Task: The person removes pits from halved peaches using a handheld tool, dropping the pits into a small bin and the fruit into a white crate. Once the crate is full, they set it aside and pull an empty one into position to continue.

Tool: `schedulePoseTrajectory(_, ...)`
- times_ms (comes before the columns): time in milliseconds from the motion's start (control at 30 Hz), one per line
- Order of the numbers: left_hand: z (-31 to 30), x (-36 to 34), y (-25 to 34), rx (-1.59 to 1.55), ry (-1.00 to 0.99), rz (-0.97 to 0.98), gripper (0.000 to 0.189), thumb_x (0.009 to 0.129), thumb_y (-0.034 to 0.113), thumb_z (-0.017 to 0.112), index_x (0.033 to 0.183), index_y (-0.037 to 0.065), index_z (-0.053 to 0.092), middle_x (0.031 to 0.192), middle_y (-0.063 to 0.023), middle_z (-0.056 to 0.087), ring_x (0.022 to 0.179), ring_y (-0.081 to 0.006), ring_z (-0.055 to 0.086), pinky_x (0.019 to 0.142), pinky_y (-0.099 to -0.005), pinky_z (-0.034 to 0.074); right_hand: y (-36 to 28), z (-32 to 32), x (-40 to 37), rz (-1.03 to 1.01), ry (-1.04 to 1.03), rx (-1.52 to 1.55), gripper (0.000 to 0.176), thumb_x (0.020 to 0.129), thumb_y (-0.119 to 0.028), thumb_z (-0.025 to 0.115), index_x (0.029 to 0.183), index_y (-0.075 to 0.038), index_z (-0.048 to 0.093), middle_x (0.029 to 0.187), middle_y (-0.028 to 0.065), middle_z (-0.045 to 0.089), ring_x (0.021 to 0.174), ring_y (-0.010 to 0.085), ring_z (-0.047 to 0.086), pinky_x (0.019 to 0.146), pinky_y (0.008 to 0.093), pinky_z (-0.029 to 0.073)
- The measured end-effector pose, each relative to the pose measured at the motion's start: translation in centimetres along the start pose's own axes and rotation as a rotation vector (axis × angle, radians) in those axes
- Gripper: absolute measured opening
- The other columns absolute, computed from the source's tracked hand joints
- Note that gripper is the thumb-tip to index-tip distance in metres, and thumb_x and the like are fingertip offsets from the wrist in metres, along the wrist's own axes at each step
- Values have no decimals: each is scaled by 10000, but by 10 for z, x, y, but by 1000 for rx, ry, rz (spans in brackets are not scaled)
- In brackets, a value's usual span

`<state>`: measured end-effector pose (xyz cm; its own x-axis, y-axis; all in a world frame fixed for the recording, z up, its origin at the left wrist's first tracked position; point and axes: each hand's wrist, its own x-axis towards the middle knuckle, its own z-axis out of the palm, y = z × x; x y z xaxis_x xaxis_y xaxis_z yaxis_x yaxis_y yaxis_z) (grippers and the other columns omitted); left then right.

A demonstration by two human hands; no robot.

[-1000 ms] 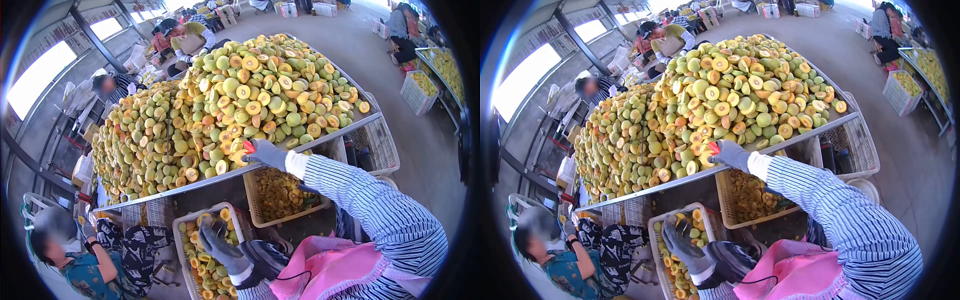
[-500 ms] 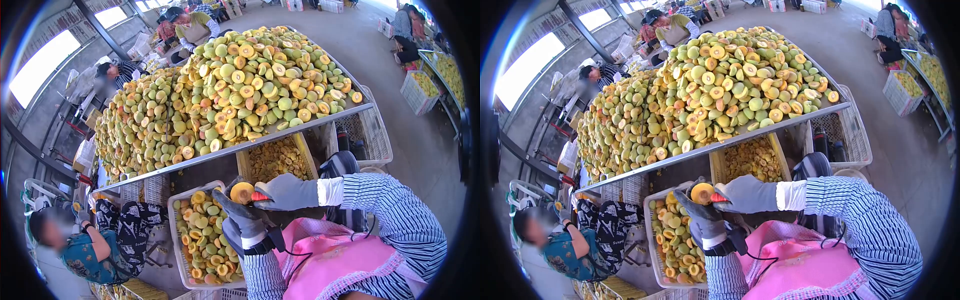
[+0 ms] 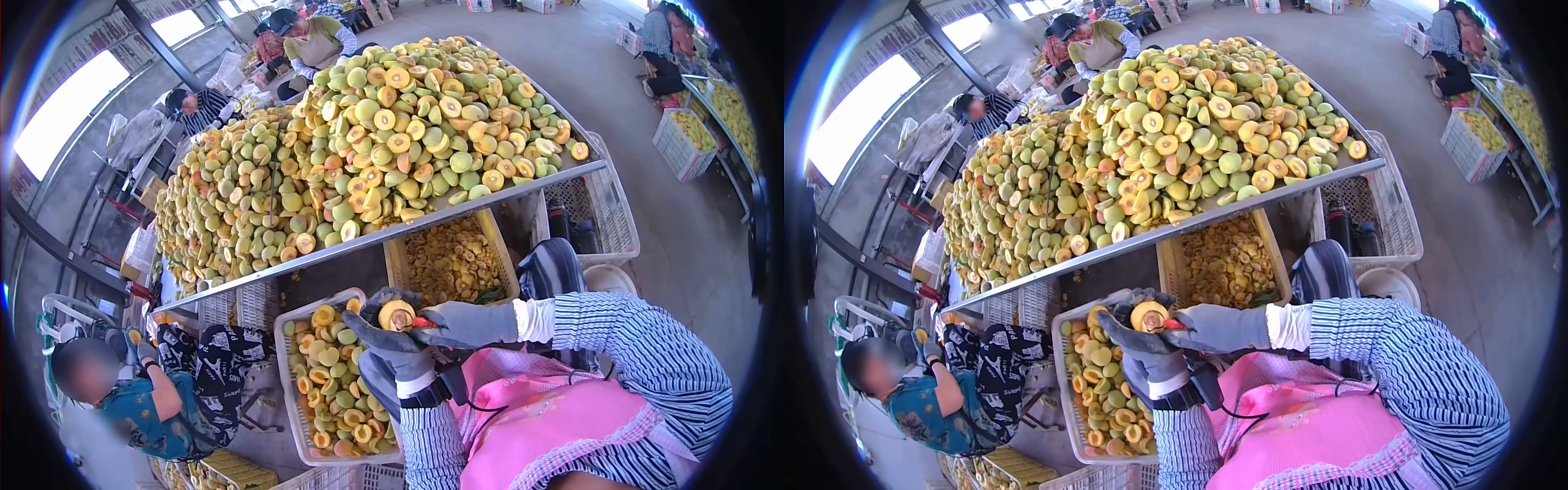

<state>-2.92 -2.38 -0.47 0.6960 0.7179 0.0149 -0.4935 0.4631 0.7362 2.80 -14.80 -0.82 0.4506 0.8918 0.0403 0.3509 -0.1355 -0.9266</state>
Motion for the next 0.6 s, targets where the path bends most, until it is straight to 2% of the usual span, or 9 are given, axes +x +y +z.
schedulePoseTrajectory(67, 4, -2, 0, 212, -60, 48, 678, 1023, 594, 250, 860, 25, 580, 729, -107, 629, 648, -207, 634, 616, -296, 552, -27, -19, -6, 359, -248, 258, 508, 957, -547, 533, 940, -46, 619, 694, 84, 615, 541, 196, 574, 515, 336, 466)
schedulePoseTrajectory(167, -4, 9, -1, 356, -31, -191, 674, 1032, 580, 248, 876, 23, 595, 777, -112, 648, 651, -193, 634, 612, -282, 545, 8, -26, -1, 380, -379, 472, 511, 964, -559, 525, 928, -57, 616, 679, 2, 574, 516, 93, 497, 454, 267, 400)
schedulePoseTrajectory(200, -5, 15, -5, 623, -175, 75, 687, 1039, 555, 274, 861, -1, 637, 767, -108, 669, 659, -175, 635, 612, -269, 534, 15, -23, 4, 290, -350, 476, 494, 975, -547, 518, 942, -62, 605, 667, -13, 564, 487, 89, 487, 417, 236, 367)
schedulePoseTrajectory(233, -4, 18, -8, 623, -180, 69, 687, 1039, 555, 274, 861, -1, 637, 767, -108, 669, 659, -175, 635, 612, -269, 534, 21, -28, 2, 294, -344, 479, 494, 975, -547, 518, 942, -62, 605, 667, -13, 564, 487, 89, 487, 417, 236, 367)
schedulePoseTrajectory(300, 5, 25, -13, 698, -210, -66, 727, 1011, 595, 343, 768, -18, 649, 678, -95, 657, 574, -178, 623, 567, -289, 530, 25, -42, -1, 573, -553, 1019, 508, 994, -549, 479, 975, -55, 590, 647, -5, 544, 444, 105, 479, 365, 219, 359)
schedulePoseTrajectory(333, 12, 29, -19, 780, -281, 66, 741, 1008, 599, 350, 754, -22, 665, 686, -103, 670, 577, -181, 625, 585, -288, 527, 43, -33, 1, 543, -779, 1460, 501, 1009, -545, 439, 995, -66, 584, 612, -2, 515, 389, 105, 440, 314, 212, 343)
schedulePoseTrajectory(500, 38, 56, -32, 649, -378, -393, 707, 988, 624, 374, 815, 7, 672, 715, -122, 667, 587, -220, 629, 581, -316, 530, 78, -32, -1, 363, -796, 1685, 480, 1021, -532, 414, 1011, -86, 589, 577, -10, 501, 367, 92, 421, 298, 222, 332)
schedulePoseTrajectory(567, 48, 56, -47, 127, -32, -566, 659, 970, 635, 383, 885, 34, 640, 777, -172, 651, 613, -274, 625, 538, -368, 538, 81, -44, 3, 461, -573, 1614, 465, 1028, -515, 409, 1013, -91, 600, 577, -12, 503, 363, 92, 422, 306, 220, 331)
schedulePoseTrajectory(600, 40, 67, -62, 165, 43, -584, 642, 950, 663, 384, 967, 56, 592, 855, -176, 630, 681, -314, 624, 603, -407, 552, 76, -53, 2, 478, -434, 1507, 448, 1024, -506, 426, 1001, -98, 610, 572, -16, 500, 367, 82, 423, 324, 214, 341)
